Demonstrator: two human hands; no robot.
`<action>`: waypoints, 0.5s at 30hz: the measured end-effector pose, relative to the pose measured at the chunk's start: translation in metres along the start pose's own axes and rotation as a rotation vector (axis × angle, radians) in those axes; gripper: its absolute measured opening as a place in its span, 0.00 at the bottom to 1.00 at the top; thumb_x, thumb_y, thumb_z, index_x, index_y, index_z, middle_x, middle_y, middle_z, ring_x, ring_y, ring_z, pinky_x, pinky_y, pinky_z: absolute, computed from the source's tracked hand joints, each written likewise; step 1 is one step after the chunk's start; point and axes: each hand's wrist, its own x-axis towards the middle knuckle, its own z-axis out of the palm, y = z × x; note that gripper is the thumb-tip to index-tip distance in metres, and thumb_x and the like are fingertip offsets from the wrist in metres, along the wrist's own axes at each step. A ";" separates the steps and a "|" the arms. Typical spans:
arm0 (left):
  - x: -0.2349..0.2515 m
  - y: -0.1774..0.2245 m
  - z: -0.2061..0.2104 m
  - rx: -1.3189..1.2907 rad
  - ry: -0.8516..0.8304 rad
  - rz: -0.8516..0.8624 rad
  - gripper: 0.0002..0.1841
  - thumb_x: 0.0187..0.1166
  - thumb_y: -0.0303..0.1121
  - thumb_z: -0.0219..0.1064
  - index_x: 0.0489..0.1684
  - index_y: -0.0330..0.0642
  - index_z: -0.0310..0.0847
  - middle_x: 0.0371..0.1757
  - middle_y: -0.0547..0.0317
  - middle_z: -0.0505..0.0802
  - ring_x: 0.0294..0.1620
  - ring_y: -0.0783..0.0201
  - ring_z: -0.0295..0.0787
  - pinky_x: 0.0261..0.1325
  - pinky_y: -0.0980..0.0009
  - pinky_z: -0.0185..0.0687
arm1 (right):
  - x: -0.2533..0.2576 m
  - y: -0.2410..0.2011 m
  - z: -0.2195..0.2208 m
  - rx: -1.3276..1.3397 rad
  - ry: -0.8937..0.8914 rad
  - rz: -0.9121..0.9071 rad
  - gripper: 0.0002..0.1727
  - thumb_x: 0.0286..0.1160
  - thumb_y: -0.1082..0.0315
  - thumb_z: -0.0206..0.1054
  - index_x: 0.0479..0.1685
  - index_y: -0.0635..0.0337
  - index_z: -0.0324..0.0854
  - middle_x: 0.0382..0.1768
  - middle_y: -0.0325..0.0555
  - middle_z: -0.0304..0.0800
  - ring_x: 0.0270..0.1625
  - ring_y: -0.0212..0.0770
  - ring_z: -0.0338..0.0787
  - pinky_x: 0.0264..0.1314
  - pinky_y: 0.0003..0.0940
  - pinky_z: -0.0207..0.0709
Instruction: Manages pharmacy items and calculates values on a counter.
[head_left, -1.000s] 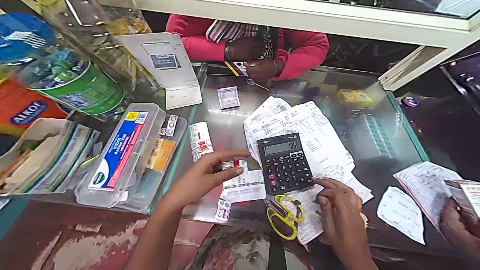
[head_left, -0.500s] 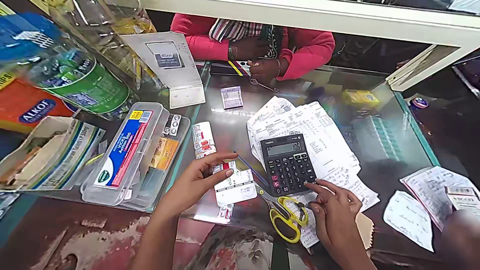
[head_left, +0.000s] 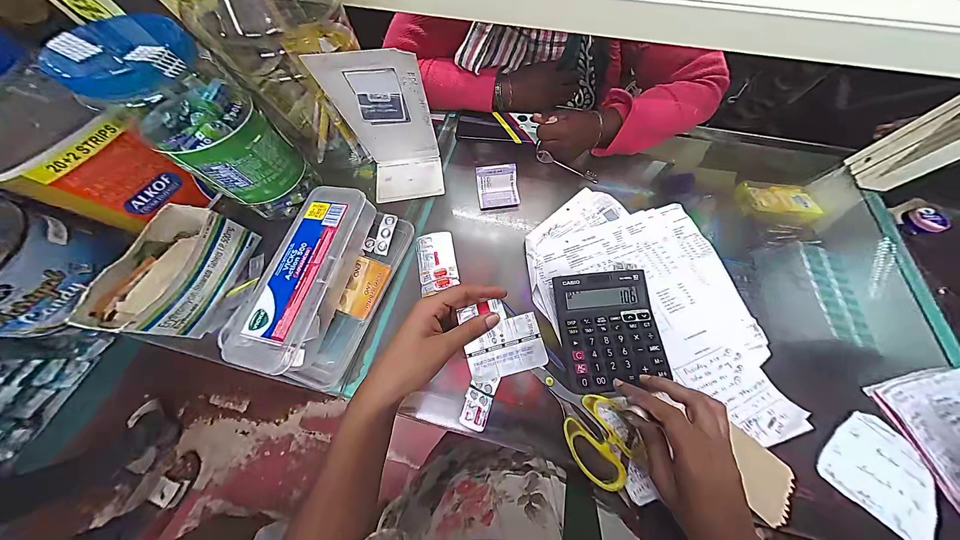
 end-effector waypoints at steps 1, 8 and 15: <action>0.000 -0.001 0.000 0.006 0.000 0.000 0.16 0.82 0.26 0.65 0.66 0.37 0.83 0.55 0.65 0.94 0.46 0.78 0.91 0.49 0.81 0.88 | 0.002 -0.001 0.001 -0.014 0.008 -0.021 0.12 0.92 0.54 0.51 0.52 0.45 0.77 0.54 0.33 0.93 0.63 0.38 0.81 0.69 0.36 0.60; -0.003 0.001 0.000 0.001 -0.005 -0.027 0.16 0.82 0.26 0.66 0.66 0.37 0.82 0.52 0.65 0.95 0.44 0.78 0.92 0.46 0.82 0.88 | 0.015 -0.003 0.008 -0.143 -0.036 -0.088 0.14 0.93 0.53 0.47 0.47 0.47 0.74 0.50 0.37 0.92 0.62 0.43 0.82 0.66 0.41 0.61; -0.006 0.000 0.000 0.012 0.021 -0.036 0.17 0.82 0.28 0.67 0.67 0.40 0.82 0.52 0.65 0.95 0.39 0.77 0.93 0.38 0.81 0.89 | 0.016 0.000 -0.001 -0.078 -0.063 -0.141 0.16 0.94 0.52 0.44 0.48 0.46 0.75 0.49 0.34 0.90 0.60 0.38 0.80 0.68 0.37 0.59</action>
